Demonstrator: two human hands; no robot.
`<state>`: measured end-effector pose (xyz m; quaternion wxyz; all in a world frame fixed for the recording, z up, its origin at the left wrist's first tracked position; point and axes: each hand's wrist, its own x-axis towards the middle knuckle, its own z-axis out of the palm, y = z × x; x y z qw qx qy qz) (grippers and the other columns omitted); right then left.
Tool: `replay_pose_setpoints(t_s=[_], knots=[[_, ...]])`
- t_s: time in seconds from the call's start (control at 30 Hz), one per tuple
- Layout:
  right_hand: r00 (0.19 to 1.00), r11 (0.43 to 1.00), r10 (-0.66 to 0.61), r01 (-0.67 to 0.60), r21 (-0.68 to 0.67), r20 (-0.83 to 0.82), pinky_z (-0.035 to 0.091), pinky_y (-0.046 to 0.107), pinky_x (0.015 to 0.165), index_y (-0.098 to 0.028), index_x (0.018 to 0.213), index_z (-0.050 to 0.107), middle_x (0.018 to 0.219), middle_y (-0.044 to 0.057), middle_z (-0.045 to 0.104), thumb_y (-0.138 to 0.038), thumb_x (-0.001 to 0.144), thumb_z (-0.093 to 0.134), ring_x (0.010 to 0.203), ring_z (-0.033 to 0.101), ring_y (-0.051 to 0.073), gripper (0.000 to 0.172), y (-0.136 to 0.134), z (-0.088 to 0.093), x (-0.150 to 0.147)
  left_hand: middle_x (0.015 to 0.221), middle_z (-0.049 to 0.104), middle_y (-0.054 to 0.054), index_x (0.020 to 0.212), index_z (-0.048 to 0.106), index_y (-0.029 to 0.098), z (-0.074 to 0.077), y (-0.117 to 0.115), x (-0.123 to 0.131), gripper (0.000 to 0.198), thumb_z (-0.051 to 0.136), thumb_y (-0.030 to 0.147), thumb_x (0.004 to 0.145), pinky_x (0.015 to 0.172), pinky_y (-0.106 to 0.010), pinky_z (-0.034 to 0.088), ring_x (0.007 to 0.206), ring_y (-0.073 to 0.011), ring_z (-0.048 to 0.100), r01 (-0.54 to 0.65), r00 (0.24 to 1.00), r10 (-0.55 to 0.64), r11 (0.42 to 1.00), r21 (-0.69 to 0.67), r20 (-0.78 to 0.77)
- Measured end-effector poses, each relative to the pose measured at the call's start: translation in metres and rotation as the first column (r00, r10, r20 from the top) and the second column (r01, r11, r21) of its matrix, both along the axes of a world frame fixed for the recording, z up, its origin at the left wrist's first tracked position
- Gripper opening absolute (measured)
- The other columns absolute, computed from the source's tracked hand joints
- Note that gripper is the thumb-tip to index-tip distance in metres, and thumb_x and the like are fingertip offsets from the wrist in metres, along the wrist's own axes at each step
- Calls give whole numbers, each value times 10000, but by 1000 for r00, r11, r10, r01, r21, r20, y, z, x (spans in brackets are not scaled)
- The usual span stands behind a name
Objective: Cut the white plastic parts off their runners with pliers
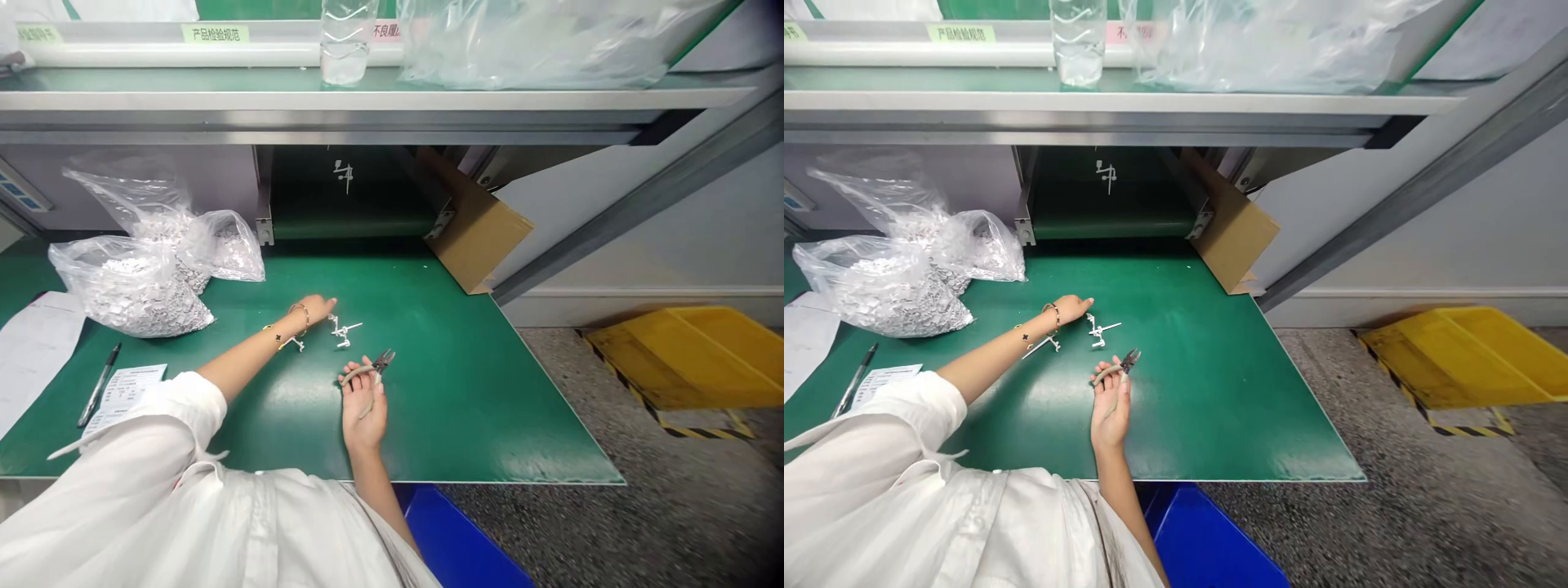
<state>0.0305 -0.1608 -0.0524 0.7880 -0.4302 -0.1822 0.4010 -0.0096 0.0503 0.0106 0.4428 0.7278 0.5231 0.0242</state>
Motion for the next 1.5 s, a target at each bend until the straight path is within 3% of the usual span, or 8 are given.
replay_pose_setpoints(t_s=[0.2,0.4,0.47,0.57,0.73,0.9,1.1,1.5], knots=[[997,1000,7,-7,4,83,474,411,796,-203,1210,474,1070,109,563,-493,872,319,955,567,203,471,0,0,-2,404,444,-22,425,526,162,-5,26,17,223,639,226,606,608,-260,382,620,-203,557,84,981,-89,996,-36,-175],[949,1000,17,-13,-13,314,454,426,847,-207,1229,458,1083,99,554,-414,902,314,1006,548,206,413,-4,-7,-4,386,355,35,466,479,168,2,11,-4,233,610,232,649,410,-220,221,384,-88,338,83,996,-88,978,-189,-15],[821,998,-26,56,-35,571,427,439,895,-208,1249,444,1129,105,526,-391,892,358,1056,517,218,410,-7,-5,-4,443,359,44,521,448,172,8,-1,-20,242,573,278,700,388,-200,171,375,-60,285,72,995,-53,964,-255,79],[521,989,-70,146,-8,850,401,446,929,-200,1260,448,1162,116,491,-350,864,422,1094,479,242,424,-11,2,-7,519,341,55,576,389,182,18,-26,-45,265,527,331,747,379,-173,149,391,-39,256,82,976,-1,928,-362,217],[286,981,-26,193,-31,958,404,457,897,-209,1251,467,1088,104,530,-292,840,470,1032,501,249,419,-10,9,-13,587,335,66,653,398,175,25,-72,-78,194,512,292,756,371,-153,122,404,-20,231,2,822,276,873,-488,498],[270,977,15,202,-72,963,433,421,849,-206,1229,488,1038,99,528,-262,834,493,980,505,234,399,-7,5,-18,582,355,74,740,442,176,18,-110,-91,151,513,306,768,390,-150,176,429,-32,290,-188,756,396,894,-407,521],[234,988,31,143,-66,972,444,401,829,-215,1192,515,1009,82,546,-247,811,528,941,521,222,382,-7,5,-21,573,350,78,747,436,174,14,-120,-102,199,496,360,783,396,-162,169,426,-36,279,-278,660,489,864,-419,570],[127,990,13,135,-30,992,447,396,816,-207,1222,509,1015,90,539,-253,825,534,938,516,219,400,0,5,-26,526,302,91,708,389,189,4,-122,-109,221,483,369,796,387,-171,163,412,-40,244,-279,717,475,866,-414,511]])
